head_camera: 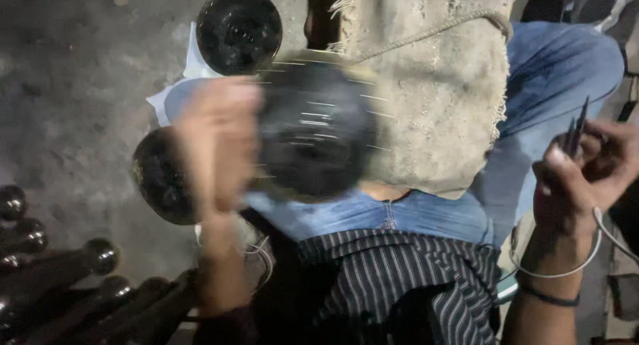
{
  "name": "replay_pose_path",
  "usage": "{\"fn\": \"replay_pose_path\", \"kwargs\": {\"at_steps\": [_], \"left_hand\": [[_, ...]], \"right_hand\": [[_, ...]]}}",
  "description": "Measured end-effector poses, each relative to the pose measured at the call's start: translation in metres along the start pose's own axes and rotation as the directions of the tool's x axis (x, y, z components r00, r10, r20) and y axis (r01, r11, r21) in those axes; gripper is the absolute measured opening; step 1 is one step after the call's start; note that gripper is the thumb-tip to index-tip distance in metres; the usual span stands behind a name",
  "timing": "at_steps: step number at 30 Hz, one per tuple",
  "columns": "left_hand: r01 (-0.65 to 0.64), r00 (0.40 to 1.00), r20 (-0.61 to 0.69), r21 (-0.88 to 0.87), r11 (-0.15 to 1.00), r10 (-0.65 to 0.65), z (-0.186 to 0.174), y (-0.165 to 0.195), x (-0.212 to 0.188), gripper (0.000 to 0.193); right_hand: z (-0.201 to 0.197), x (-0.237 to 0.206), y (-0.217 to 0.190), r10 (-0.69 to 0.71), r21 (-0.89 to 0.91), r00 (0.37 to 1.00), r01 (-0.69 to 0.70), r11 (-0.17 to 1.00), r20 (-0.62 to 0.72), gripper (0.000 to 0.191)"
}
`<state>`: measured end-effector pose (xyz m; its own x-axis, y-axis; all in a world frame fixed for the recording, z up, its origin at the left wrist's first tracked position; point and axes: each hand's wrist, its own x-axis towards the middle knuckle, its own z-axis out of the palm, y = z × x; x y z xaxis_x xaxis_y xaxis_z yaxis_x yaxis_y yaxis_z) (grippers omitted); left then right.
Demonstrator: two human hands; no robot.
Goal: The person sits cross-legged on the floor with a flower-edged metal plate on their lap and engraves a decorative pattern into its center using a small hand tool. They steady the plate with one hand, reposition it, and briefly set it aside before resuming engraving.
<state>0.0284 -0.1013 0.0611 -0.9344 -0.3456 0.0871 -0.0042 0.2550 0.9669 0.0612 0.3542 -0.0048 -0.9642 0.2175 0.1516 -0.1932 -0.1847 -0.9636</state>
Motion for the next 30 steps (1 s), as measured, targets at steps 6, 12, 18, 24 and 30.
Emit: {"fn": "replay_pose_path", "kwargs": {"at_steps": [6,12,18,24,30], "left_hand": [[-0.369,0.928,0.139,0.226,0.902,0.345,0.119,0.023,-0.028,0.011],[-0.436,0.896,0.186,0.538,0.722,0.403,0.132,0.009,-0.037,0.016],[-0.441,0.896,0.257,0.604,0.664,0.362,0.131,0.007,-0.055,0.068],[-0.397,0.909,0.391,0.707,0.585,0.145,0.141,0.005,-0.069,0.098],[-0.389,0.911,0.380,0.661,0.641,0.161,0.133,0.002,-0.079,0.099]], "right_hand": [[0.002,-0.010,-0.033,0.024,-0.089,0.993,-0.014,0.996,0.116,0.024],[0.051,-0.012,-0.062,0.163,-0.391,0.986,-0.131,0.911,0.048,0.021],[0.099,-0.007,-0.086,0.153,-0.701,0.971,0.020,0.713,0.184,0.029],[0.127,-0.002,-0.095,0.129,-0.816,0.963,0.124,0.565,0.235,0.032],[0.149,0.007,-0.097,0.097,-0.853,0.937,0.257,0.454,0.335,0.037]]}}
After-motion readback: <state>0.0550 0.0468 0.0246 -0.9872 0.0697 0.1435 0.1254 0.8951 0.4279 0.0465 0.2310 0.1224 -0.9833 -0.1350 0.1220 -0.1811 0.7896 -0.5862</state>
